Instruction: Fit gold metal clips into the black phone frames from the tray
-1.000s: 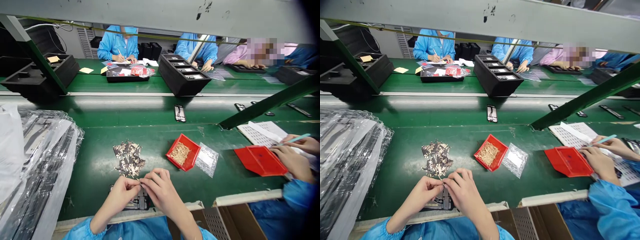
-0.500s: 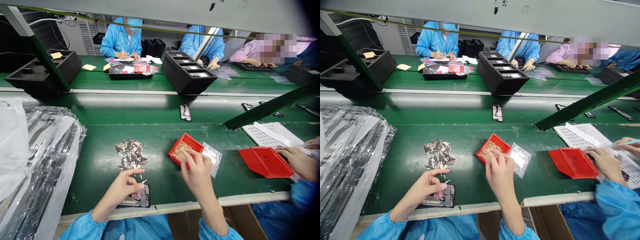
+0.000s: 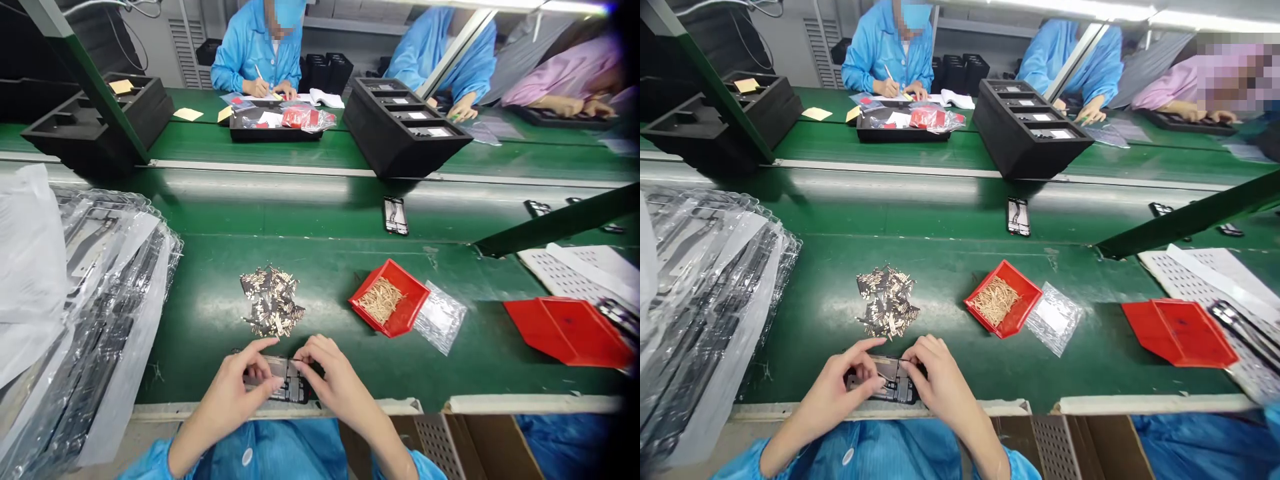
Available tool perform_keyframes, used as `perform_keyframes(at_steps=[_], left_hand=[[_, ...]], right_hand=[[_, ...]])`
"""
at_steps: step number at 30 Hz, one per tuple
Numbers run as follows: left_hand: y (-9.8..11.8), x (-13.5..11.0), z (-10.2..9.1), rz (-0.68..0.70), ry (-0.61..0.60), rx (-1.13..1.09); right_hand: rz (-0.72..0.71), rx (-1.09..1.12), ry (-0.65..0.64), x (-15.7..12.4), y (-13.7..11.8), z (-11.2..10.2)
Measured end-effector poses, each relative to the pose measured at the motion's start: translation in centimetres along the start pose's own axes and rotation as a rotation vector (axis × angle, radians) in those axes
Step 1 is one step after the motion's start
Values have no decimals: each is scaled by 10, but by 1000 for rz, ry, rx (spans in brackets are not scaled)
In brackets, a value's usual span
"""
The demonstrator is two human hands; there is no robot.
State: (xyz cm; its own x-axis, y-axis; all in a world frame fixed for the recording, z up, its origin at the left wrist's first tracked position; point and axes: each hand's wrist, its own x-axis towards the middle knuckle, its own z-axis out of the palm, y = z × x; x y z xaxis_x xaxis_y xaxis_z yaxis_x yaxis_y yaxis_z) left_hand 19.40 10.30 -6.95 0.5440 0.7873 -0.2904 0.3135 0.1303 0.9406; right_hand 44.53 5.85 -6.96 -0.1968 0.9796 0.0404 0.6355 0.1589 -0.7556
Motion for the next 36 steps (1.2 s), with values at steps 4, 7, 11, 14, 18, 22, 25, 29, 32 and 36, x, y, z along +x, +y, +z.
perform_keyframes(at_steps=[4, 7, 11, 14, 18, 22, 25, 29, 32, 36], left_hand=[[-24, -20, -3, 297, 126, 592], [-35, -25, -3, 346, 94, 720], [-39, -24, -3, 329, 77, 747], [-39, -23, -3, 321, 71, 749], [-41, -23, -4, 333, 67, 742], [-41, -19, -9, 367, 18, 740], [-35, -15, -15, 475, 44, 724], [-19, -13, -18, 647, 107, 619], [-7, -14, -16, 675, 131, 595], [4, -16, -12, 614, 152, 600]], right_hand=[[106, 26, -84, 0, 4, 9], [100, 0, -108, 1, 5, 10], [70, -31, -130, 4, 5, 8], [7, -79, -111, 4, 8, 11], [-34, -112, -84, -2, 13, 20], [-13, -133, 18, -13, 12, 29], [72, -76, 120, -19, 5, 31], [211, 223, 16, -22, -5, 27], [356, 494, -3, -22, -10, 26], [463, 670, 14, -20, -14, 20]])
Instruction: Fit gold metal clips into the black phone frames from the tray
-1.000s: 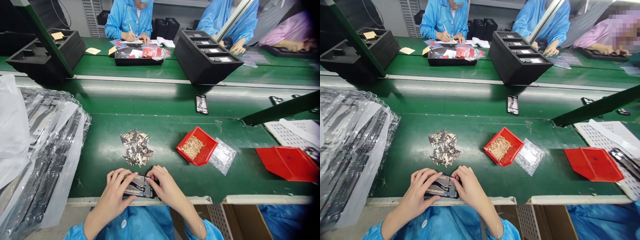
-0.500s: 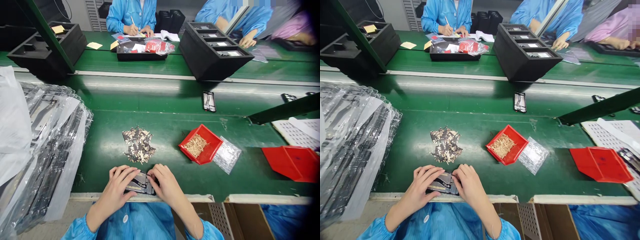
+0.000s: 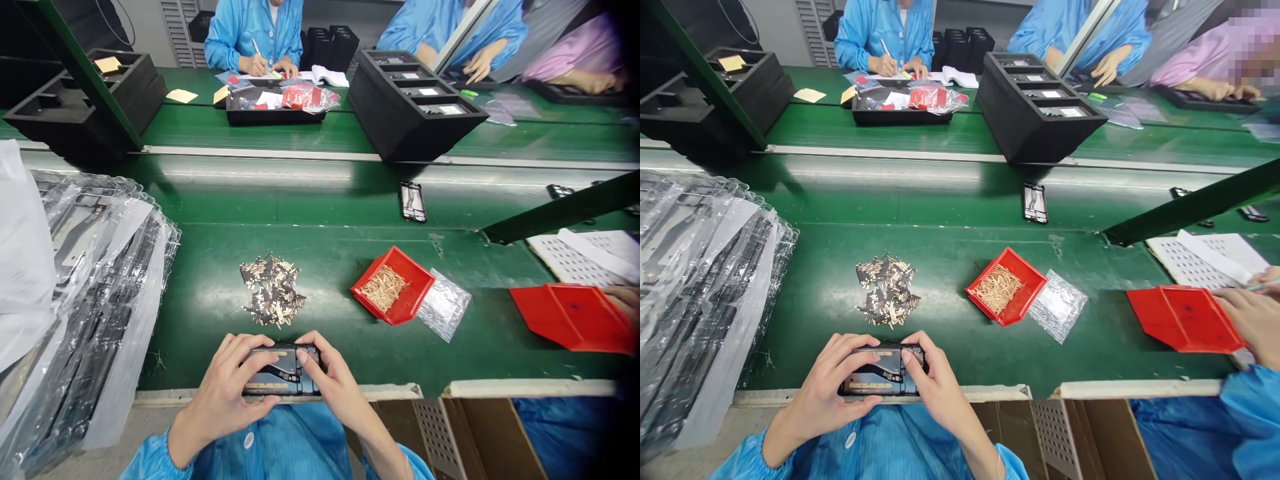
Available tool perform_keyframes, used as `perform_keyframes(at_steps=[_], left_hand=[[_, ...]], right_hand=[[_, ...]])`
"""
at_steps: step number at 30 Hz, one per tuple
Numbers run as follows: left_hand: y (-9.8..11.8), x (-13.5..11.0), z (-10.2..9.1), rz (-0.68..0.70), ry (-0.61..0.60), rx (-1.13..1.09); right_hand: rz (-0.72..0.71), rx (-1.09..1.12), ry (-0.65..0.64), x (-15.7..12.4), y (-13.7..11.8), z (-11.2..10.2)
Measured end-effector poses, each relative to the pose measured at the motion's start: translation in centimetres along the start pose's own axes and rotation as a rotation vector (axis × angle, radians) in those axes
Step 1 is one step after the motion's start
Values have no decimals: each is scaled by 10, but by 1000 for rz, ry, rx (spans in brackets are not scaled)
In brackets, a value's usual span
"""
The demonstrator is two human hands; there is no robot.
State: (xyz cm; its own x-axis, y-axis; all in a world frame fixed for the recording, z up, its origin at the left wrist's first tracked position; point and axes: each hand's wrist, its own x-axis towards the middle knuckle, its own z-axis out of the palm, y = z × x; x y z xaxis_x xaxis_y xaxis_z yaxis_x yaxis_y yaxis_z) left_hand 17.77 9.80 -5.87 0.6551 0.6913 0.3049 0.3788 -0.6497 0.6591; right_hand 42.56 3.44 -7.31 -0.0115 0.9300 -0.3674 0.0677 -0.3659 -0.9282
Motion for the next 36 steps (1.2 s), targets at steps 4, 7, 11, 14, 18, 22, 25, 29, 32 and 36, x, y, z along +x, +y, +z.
perform_keyframes(at_steps=[4, 7, 11, 14, 18, 22, 25, 29, 32, 36], left_hand=[[6, 4, -2, -86, -39, -20], [10, 6, -2, -123, -66, 5], [17, 9, 0, -180, -99, 37], [18, 11, 0, -228, -139, 47], [16, 12, -3, -220, -151, 56], [15, 14, -8, -183, -176, 44], [14, 16, -8, -154, -143, 34], [9, 19, 0, -161, 51, 43], [5, 19, 9, -184, 197, -1], [2, 18, 17, -146, 373, -7]], right_hand=[[51, 92, -88, 1, -9, -6], [63, 151, -107, 3, -8, -5], [37, 184, -10, 7, 0, 1], [6, 170, -14, 9, 3, -1], [-203, -59, 9, 12, -2, -12], [-511, -229, 121, 16, -5, -18], [-640, -317, 118, 19, -6, -19], [-817, -420, 69, 23, -3, -20], [-936, -390, 43, 27, 3, -21], [-871, -330, 50, 27, 4, -17]])
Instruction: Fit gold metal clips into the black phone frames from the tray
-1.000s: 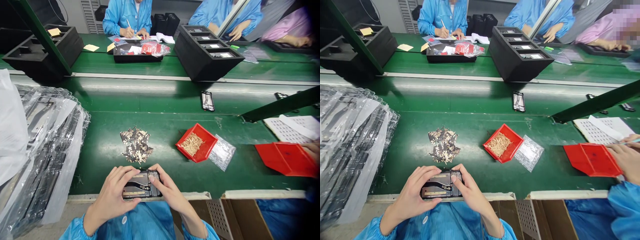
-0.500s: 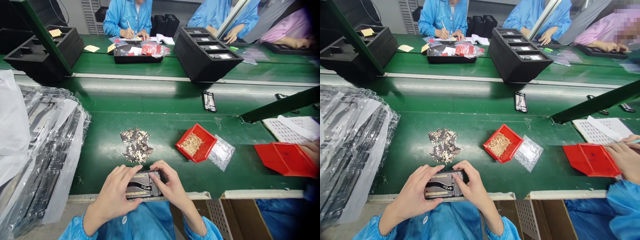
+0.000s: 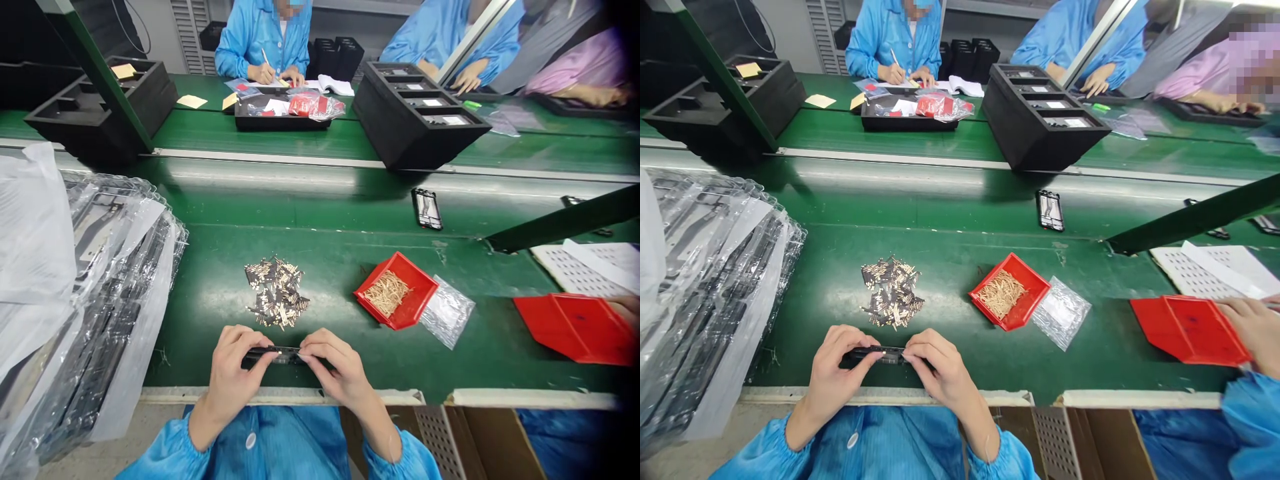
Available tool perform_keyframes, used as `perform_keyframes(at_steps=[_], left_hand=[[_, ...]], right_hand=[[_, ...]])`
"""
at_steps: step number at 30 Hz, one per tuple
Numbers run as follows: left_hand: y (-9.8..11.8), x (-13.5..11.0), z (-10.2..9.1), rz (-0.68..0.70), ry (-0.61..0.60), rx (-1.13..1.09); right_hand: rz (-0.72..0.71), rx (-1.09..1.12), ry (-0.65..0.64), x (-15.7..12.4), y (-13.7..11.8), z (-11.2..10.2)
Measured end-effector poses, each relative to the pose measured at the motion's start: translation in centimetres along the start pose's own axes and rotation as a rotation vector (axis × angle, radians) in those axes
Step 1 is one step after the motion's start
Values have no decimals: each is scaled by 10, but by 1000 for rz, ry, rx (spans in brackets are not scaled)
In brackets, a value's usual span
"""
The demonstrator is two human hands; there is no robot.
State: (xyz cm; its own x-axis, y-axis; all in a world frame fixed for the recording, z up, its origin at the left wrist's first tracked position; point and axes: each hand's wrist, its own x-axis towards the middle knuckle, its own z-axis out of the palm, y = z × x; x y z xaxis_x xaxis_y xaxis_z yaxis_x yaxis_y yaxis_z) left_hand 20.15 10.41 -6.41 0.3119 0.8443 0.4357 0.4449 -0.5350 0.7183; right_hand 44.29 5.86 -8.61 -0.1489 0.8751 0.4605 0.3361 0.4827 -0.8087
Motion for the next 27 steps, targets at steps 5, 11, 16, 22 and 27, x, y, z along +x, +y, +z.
perform_keyframes(at_steps=[5, 11, 16, 22, 27], left_hand=[[-8, -11, 6, 65, 125, 23], [-12, -17, 6, 115, 130, -11], [-8, -8, -3, -57, 1, -96], [0, 2, -21, -189, -48, -20], [35, 12, -64, -41, 14, -36]], right_hand=[[172, 81, 45, 0, -6, 9], [316, 161, 73, -5, -4, 16], [430, 78, -187, -7, -17, 3], [565, 79, -255, 13, -12, 6], [636, 165, 206, 83, 70, -2]])
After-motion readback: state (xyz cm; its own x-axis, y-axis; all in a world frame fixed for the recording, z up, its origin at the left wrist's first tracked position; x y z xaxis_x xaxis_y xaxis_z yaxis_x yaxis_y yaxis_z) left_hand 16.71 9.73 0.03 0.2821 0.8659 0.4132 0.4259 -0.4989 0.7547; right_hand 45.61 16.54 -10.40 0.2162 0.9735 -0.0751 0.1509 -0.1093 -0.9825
